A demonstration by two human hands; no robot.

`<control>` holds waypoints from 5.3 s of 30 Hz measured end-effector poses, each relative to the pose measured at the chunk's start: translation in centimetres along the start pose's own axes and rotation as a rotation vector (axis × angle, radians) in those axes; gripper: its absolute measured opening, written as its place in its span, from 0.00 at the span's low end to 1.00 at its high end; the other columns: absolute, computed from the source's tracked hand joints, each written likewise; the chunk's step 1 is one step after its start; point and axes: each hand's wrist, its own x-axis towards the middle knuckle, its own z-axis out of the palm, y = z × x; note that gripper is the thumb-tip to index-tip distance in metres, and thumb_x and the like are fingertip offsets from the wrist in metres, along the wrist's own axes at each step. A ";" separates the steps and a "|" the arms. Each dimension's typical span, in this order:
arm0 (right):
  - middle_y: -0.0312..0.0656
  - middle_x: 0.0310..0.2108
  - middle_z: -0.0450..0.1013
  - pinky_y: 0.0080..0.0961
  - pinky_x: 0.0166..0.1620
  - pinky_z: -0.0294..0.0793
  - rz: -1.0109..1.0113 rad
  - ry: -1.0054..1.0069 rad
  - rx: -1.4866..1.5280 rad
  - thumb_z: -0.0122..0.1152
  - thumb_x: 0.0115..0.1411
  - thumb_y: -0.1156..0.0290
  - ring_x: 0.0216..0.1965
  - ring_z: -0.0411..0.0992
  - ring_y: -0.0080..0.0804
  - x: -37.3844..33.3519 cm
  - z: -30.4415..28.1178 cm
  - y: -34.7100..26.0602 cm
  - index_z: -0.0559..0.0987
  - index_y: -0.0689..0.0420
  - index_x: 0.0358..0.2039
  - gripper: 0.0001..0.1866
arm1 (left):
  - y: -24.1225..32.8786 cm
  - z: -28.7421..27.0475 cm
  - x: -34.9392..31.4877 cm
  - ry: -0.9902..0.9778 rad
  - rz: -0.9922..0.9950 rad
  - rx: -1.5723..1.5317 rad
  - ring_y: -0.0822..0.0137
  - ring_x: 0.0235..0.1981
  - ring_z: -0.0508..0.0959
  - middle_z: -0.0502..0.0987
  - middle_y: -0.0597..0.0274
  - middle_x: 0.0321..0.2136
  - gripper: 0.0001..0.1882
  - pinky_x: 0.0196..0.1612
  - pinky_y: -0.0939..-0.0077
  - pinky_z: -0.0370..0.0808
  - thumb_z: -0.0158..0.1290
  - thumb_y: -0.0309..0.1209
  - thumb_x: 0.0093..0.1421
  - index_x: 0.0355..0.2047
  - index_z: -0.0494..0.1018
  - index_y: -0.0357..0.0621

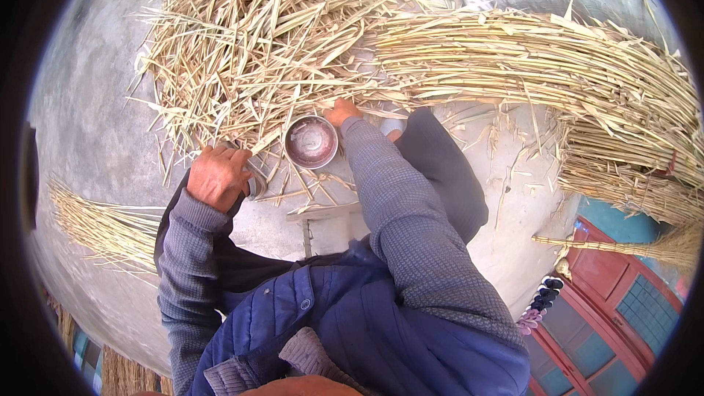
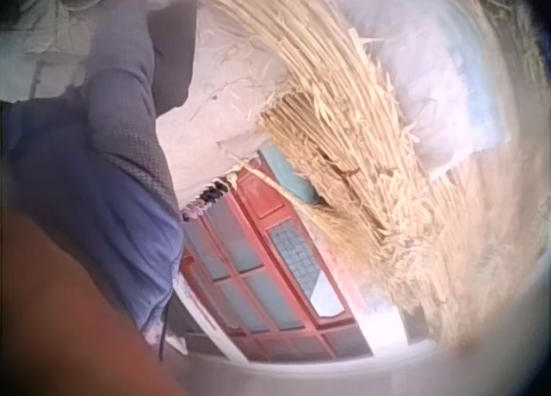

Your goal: The person sits on the floor and repeatedly picks up long dried straw stalks, strips off the outer layers by hand, and places the processed pieces into a pile. The person handles the straw one at a time and continues the same stripping motion throughout the clip.

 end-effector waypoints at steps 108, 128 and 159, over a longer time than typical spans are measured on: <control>0.44 0.30 0.79 0.18 0.31 0.80 -0.889 0.549 1.149 0.68 0.63 0.67 0.29 0.81 0.29 -22.3 -23.6 -19.3 0.77 0.67 0.41 0.16 | -9.9 -6.5 5.2 0.403 -0.142 -0.582 0.64 0.38 0.82 0.83 0.57 0.37 0.26 0.42 0.69 0.78 0.68 0.46 0.54 0.44 0.81 0.38; 0.45 0.30 0.80 0.18 0.33 0.81 -0.819 0.476 1.124 0.68 0.63 0.67 0.31 0.81 0.29 -23.1 -24.3 -18.5 0.77 0.64 0.39 0.13 | -12.4 -5.5 5.1 0.742 -0.388 -0.036 0.61 0.31 0.79 0.83 0.59 0.28 0.13 0.36 0.66 0.70 0.59 0.39 0.63 0.34 0.79 0.41; 0.48 0.38 0.81 0.21 0.40 0.81 -1.022 0.286 1.015 0.63 0.66 0.71 0.37 0.81 0.30 -23.4 -23.8 -19.0 0.78 0.65 0.43 0.11 | -5.4 -7.1 8.0 0.352 -0.247 -1.044 0.73 0.31 0.79 0.83 0.61 0.31 0.18 0.37 0.75 0.75 0.68 0.42 0.56 0.37 0.83 0.38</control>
